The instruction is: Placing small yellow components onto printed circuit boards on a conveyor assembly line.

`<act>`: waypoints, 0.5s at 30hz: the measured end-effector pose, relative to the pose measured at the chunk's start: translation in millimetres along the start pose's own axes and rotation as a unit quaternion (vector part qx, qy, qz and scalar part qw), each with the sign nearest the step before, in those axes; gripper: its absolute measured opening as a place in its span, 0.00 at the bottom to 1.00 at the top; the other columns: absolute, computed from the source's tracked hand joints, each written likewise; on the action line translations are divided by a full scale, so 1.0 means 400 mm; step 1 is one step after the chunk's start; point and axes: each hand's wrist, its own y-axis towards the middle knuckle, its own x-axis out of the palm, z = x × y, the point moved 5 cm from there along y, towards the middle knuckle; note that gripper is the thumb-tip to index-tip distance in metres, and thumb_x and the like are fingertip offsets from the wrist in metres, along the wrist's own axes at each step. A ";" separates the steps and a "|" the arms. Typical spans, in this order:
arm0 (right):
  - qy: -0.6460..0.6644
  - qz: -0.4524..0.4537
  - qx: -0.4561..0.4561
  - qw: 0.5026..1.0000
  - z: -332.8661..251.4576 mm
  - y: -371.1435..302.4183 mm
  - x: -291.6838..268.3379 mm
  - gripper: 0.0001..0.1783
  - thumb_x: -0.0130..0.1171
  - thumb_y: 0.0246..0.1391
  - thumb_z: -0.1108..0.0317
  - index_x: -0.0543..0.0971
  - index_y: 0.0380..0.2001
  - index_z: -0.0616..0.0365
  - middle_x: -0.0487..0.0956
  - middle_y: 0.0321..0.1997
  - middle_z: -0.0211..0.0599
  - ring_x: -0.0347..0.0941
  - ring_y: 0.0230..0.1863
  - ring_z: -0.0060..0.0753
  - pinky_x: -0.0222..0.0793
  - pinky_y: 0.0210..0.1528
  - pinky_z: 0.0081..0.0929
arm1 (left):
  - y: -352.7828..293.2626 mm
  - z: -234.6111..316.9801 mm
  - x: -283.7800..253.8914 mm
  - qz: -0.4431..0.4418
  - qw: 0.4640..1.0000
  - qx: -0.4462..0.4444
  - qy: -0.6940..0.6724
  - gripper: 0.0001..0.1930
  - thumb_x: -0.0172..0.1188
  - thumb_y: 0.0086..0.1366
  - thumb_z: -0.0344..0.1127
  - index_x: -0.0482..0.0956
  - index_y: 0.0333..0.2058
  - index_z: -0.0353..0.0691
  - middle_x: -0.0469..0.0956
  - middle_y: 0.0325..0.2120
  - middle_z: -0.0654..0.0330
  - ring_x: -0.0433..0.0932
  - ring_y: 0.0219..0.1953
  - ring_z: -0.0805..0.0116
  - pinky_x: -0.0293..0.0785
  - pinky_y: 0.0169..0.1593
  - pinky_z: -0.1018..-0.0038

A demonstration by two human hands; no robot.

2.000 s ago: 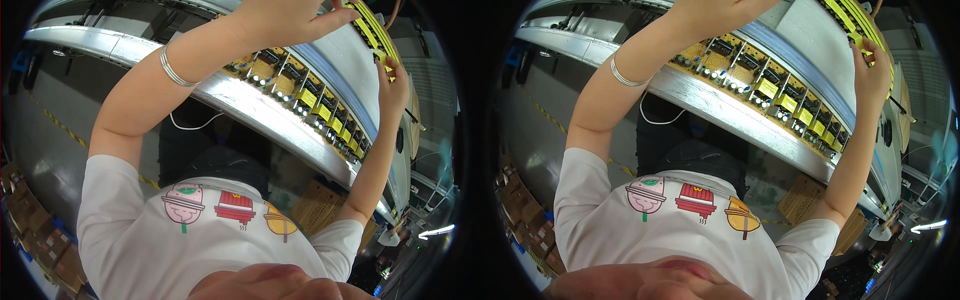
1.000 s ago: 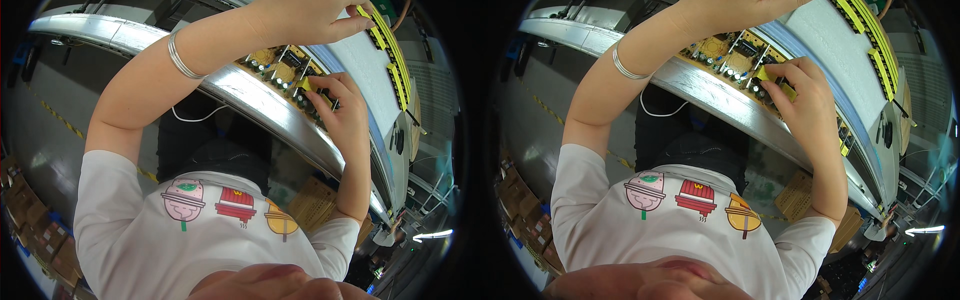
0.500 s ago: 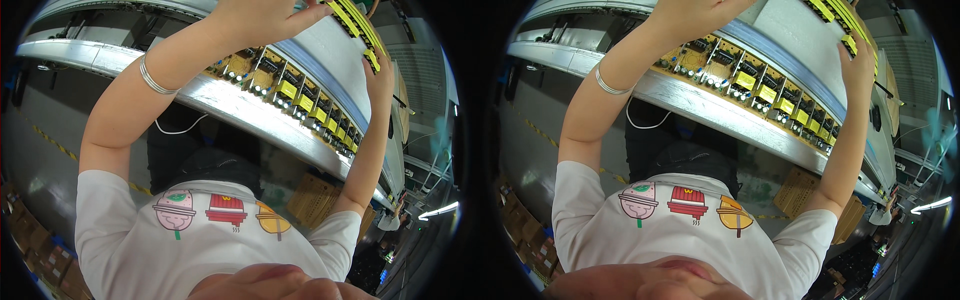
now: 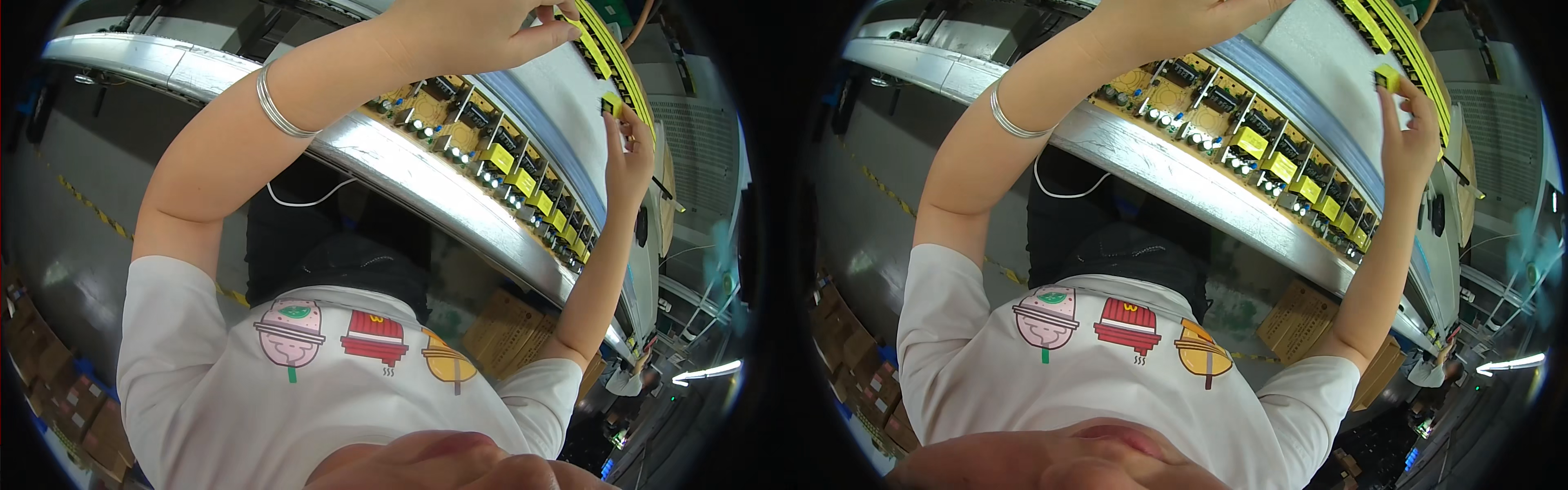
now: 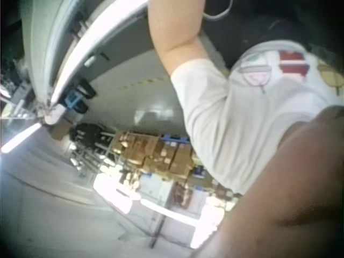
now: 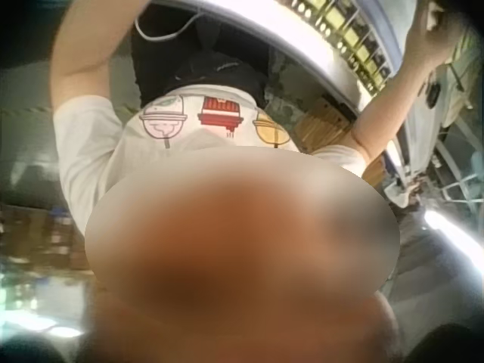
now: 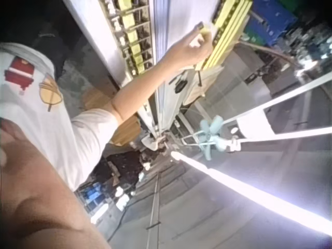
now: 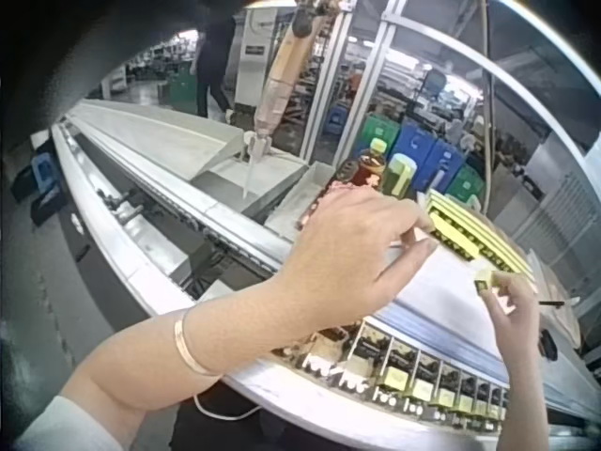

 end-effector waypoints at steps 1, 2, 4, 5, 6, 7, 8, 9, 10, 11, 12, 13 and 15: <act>0.052 -0.006 -0.035 0.998 -0.064 -0.015 0.005 0.17 0.67 0.56 0.61 0.83 0.47 0.54 0.82 0.37 0.30 0.72 0.39 0.27 0.66 0.44 0.24 | 0.002 -0.011 -0.002 0.013 1.000 0.013 0.024 0.08 0.56 0.66 0.36 0.80 0.37 0.40 0.81 0.27 0.61 0.77 0.34 0.64 0.67 0.49 0.68; 0.050 -0.007 -0.033 0.998 -0.116 -0.031 -0.002 0.17 0.67 0.56 0.61 0.83 0.47 0.54 0.82 0.37 0.30 0.72 0.39 0.27 0.66 0.44 0.24 | 0.012 -0.026 0.006 0.024 0.998 0.030 0.042 0.08 0.56 0.66 0.36 0.80 0.37 0.39 0.81 0.27 0.61 0.77 0.34 0.64 0.68 0.49 0.68; 0.135 -0.078 -0.062 0.986 -0.222 -0.067 0.004 0.15 0.68 0.55 0.63 0.84 0.44 0.55 0.81 0.38 0.30 0.71 0.39 0.27 0.64 0.43 0.22 | 0.025 -0.045 0.016 0.046 0.994 0.062 0.083 0.08 0.56 0.66 0.36 0.80 0.37 0.39 0.81 0.27 0.60 0.77 0.34 0.63 0.68 0.49 0.68; 0.149 -0.105 -0.066 0.981 -0.250 -0.088 0.011 0.14 0.68 0.54 0.64 0.84 0.44 0.56 0.81 0.38 0.30 0.71 0.39 0.28 0.65 0.44 0.23 | 0.030 -0.050 0.026 0.045 0.994 0.063 0.079 0.08 0.56 0.66 0.36 0.80 0.37 0.39 0.81 0.27 0.60 0.77 0.34 0.63 0.68 0.49 0.68; 0.164 -0.132 -0.071 0.975 -0.273 -0.107 0.021 0.14 0.68 0.53 0.65 0.84 0.43 0.56 0.81 0.38 0.31 0.71 0.40 0.29 0.65 0.44 0.24 | 0.033 -0.054 0.033 0.047 0.994 0.068 0.073 0.08 0.56 0.66 0.36 0.80 0.37 0.39 0.81 0.27 0.60 0.77 0.33 0.63 0.68 0.49 0.68; 0.164 -0.132 -0.070 0.975 -0.289 -0.120 0.025 0.14 0.68 0.53 0.65 0.84 0.43 0.56 0.81 0.38 0.31 0.71 0.40 0.29 0.65 0.44 0.24 | 0.035 -0.055 0.036 0.051 0.994 0.072 0.069 0.08 0.56 0.66 0.36 0.80 0.37 0.39 0.81 0.27 0.60 0.77 0.33 0.63 0.68 0.49 0.68; 0.170 -0.169 -0.067 0.968 -0.304 -0.135 0.040 0.15 0.67 0.52 0.68 0.83 0.45 0.57 0.80 0.39 0.33 0.71 0.41 0.30 0.65 0.45 0.25 | 0.036 -0.057 0.038 0.054 0.994 0.076 0.065 0.08 0.56 0.66 0.36 0.80 0.37 0.39 0.81 0.27 0.60 0.77 0.33 0.63 0.68 0.49 0.68; 0.176 -0.207 -0.065 0.960 -0.314 -0.145 0.054 0.16 0.66 0.52 0.71 0.83 0.46 0.59 0.79 0.40 0.34 0.71 0.42 0.31 0.65 0.46 0.26 | 0.035 -0.060 0.037 0.058 0.993 0.079 0.061 0.08 0.57 0.66 0.36 0.80 0.37 0.39 0.81 0.27 0.60 0.78 0.33 0.63 0.68 0.49 0.68; 0.177 -0.207 -0.066 0.960 -0.318 -0.150 0.057 0.16 0.66 0.52 0.71 0.83 0.46 0.59 0.79 0.40 0.34 0.71 0.42 0.31 0.65 0.46 0.26 | 0.034 -0.054 0.035 0.059 0.993 0.079 0.062 0.08 0.57 0.66 0.36 0.80 0.37 0.39 0.81 0.27 0.60 0.78 0.33 0.63 0.68 0.49 0.68; 0.172 -0.215 -0.065 0.959 -0.322 -0.156 0.063 0.16 0.66 0.52 0.71 0.83 0.46 0.59 0.78 0.40 0.35 0.71 0.42 0.32 0.66 0.46 0.26 | 0.032 -0.048 0.033 0.057 0.993 0.082 0.070 0.08 0.56 0.66 0.36 0.80 0.37 0.39 0.81 0.27 0.60 0.78 0.33 0.63 0.68 0.49 0.68; 0.167 -0.223 -0.065 0.958 -0.324 -0.160 0.068 0.16 0.66 0.52 0.71 0.83 0.46 0.59 0.78 0.40 0.35 0.71 0.42 0.32 0.66 0.46 0.27 | 0.031 -0.042 0.031 0.055 0.992 0.086 0.077 0.08 0.56 0.66 0.36 0.80 0.37 0.38 0.81 0.27 0.60 0.78 0.33 0.63 0.68 0.49 0.68; 0.162 -0.231 -0.064 0.957 -0.325 -0.164 0.073 0.16 0.66 0.52 0.72 0.83 0.45 0.60 0.77 0.40 0.36 0.71 0.42 0.33 0.66 0.46 0.28 | 0.031 -0.036 0.029 0.053 0.991 0.090 0.084 0.08 0.56 0.66 0.36 0.80 0.37 0.38 0.81 0.27 0.60 0.78 0.33 0.63 0.68 0.49 0.68; 0.156 -0.240 -0.063 0.956 -0.331 -0.167 0.078 0.16 0.66 0.51 0.72 0.83 0.45 0.60 0.77 0.40 0.36 0.71 0.42 0.34 0.67 0.47 0.28 | 0.029 -0.037 0.030 0.052 0.990 0.092 0.091 0.08 0.56 0.66 0.36 0.80 0.37 0.38 0.81 0.27 0.60 0.78 0.33 0.63 0.68 0.49 0.68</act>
